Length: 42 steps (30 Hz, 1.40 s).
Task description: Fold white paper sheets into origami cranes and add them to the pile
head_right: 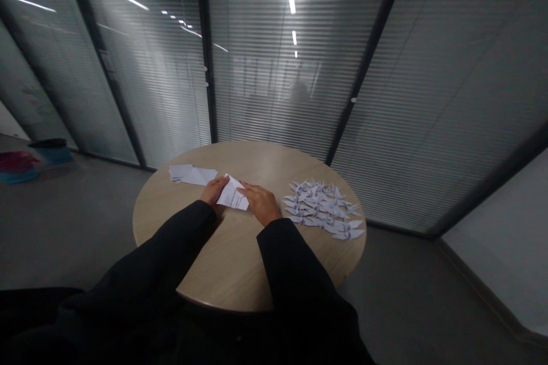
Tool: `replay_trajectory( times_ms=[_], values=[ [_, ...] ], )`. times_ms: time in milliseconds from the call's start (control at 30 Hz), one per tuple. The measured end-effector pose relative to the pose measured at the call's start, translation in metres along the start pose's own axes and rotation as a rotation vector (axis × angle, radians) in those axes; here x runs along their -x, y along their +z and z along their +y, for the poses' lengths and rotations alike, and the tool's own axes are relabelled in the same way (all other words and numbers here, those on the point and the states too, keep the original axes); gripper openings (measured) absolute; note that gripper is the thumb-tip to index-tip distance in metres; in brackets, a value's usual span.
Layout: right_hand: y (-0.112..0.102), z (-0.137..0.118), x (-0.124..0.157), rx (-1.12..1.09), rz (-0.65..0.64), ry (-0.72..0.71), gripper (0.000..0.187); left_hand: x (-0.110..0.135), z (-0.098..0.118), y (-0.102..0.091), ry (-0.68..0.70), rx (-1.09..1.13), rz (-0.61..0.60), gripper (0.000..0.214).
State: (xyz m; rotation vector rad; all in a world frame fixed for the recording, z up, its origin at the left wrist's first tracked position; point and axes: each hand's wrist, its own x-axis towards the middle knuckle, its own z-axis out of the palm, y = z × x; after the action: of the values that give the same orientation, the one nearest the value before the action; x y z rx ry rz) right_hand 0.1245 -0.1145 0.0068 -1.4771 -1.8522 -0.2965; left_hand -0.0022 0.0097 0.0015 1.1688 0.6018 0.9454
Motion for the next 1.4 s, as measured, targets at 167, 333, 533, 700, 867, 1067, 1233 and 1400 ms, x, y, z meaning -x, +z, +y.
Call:
replay_trajectory(
  times_ms=[167,333,533,700,867,1067,1233,1400],
  values=[
    [-0.001,0.000,0.000,0.064,-0.028,-0.002,0.034,-0.001,0.000,0.001,-0.011,0.001,0.017,0.030],
    [-0.001,0.000,0.000,0.077,-0.040,0.024,0.033,0.004,0.003,0.003,-0.010,0.026,0.031,0.031],
    [-0.001,0.000,0.000,0.054,-0.043,0.017,0.035,0.007,0.004,0.003,-0.043,0.010,-0.072,0.038],
    [-0.003,-0.002,-0.001,-0.007,-0.052,0.032,0.037,0.008,0.003,0.002,-0.003,-0.013,-0.050,0.040],
    [-0.001,-0.006,-0.002,-0.137,0.011,0.098,0.040,0.005,0.001,0.000,0.055,-0.042,-0.072,0.041],
    [0.004,-0.006,-0.006,-0.471,0.185,0.364,0.033,0.004,0.000,0.002,0.136,-0.111,-0.130,0.038],
    [0.015,0.005,-0.005,-0.667,0.126,0.597,0.032,0.013,0.006,0.008,0.148,-0.151,-0.186,0.037],
    [0.020,0.009,-0.004,-0.815,0.018,0.590,0.031,0.018,0.010,0.012,0.120,-0.146,-0.225,0.039]
  ],
)
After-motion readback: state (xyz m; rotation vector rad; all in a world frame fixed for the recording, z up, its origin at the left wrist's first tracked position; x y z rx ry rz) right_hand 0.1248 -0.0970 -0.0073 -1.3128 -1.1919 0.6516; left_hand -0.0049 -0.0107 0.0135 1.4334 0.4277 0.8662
